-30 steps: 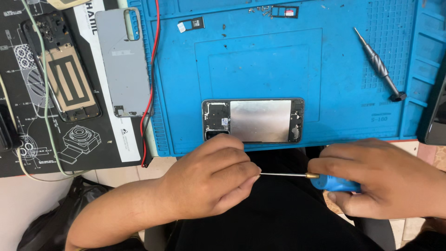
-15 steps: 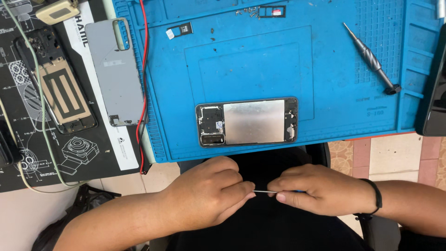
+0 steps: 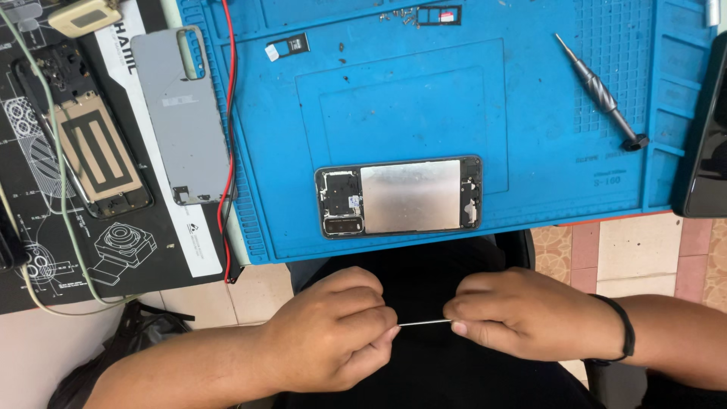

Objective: The person uses a screwdriver to remove screws from a disassembled smartphone placed on a blue work mat. They then use a blue electric screwdriver to continue removing screws from the phone's frame and place the removed screws on the mat.

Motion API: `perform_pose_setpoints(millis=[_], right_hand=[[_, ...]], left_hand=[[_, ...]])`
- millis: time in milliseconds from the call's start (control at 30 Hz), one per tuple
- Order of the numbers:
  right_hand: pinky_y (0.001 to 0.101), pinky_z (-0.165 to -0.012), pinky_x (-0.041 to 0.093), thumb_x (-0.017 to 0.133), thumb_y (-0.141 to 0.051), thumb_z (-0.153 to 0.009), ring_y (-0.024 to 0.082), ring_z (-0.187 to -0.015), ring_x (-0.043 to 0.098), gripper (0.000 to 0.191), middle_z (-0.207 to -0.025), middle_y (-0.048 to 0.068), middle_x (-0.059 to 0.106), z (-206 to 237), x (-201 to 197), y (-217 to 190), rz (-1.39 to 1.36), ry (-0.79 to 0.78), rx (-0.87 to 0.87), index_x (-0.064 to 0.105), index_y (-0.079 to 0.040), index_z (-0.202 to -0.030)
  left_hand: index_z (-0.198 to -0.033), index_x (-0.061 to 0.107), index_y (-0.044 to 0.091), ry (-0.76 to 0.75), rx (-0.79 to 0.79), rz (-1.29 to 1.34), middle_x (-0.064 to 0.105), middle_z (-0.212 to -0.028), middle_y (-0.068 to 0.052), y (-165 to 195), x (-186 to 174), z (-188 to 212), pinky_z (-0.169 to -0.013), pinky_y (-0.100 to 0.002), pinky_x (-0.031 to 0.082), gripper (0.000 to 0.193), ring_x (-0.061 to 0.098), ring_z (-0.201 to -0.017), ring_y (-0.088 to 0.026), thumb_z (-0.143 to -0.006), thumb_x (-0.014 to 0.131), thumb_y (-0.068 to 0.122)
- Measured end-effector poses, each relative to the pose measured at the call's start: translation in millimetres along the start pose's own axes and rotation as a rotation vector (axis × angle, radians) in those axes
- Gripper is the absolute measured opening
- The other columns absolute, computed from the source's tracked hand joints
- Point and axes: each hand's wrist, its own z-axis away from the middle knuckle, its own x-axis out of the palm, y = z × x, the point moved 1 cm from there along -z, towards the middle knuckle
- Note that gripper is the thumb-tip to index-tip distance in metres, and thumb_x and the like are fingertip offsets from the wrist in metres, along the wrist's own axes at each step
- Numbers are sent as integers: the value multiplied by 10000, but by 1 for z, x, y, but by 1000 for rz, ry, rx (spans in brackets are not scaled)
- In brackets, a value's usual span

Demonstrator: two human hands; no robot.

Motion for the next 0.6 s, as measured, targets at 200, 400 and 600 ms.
perform_pose_setpoints(millis=[200, 400, 600], right_hand=[[388, -621, 554, 618, -330, -939, 265, -769, 706, 247, -897, 54, 706, 13, -15, 8, 170, 182, 7, 752, -129, -987], [331, -682, 552, 646, -328, -983, 197, -827, 708, 233, -921, 22, 701, 24, -24, 15, 118, 237, 29, 750, -122, -1016], [298, -710, 573, 653, -245, -975, 173, -878, 681, 191, -922, 14, 747, 34, -32, 7, 43, 393, -78, 734, -73, -984]], left_hand=[[-836, 664, 51, 409, -185, -213, 660, -762, -27, 20, -65, -12, -719, -360, 527, 120, 655, -735, -205, -807, 770, 2], [-877, 705, 55, 418, -140, -449, 680, -827, -68, 5, -66, -7, -725, -368, 505, 157, 645, -801, -249, -854, 860, 63], [-855, 690, 68, 457, -109, -611, 645, -777, -51, -51, -97, -61, -802, -410, 460, 227, 597, -797, -261, -924, 896, 132]])
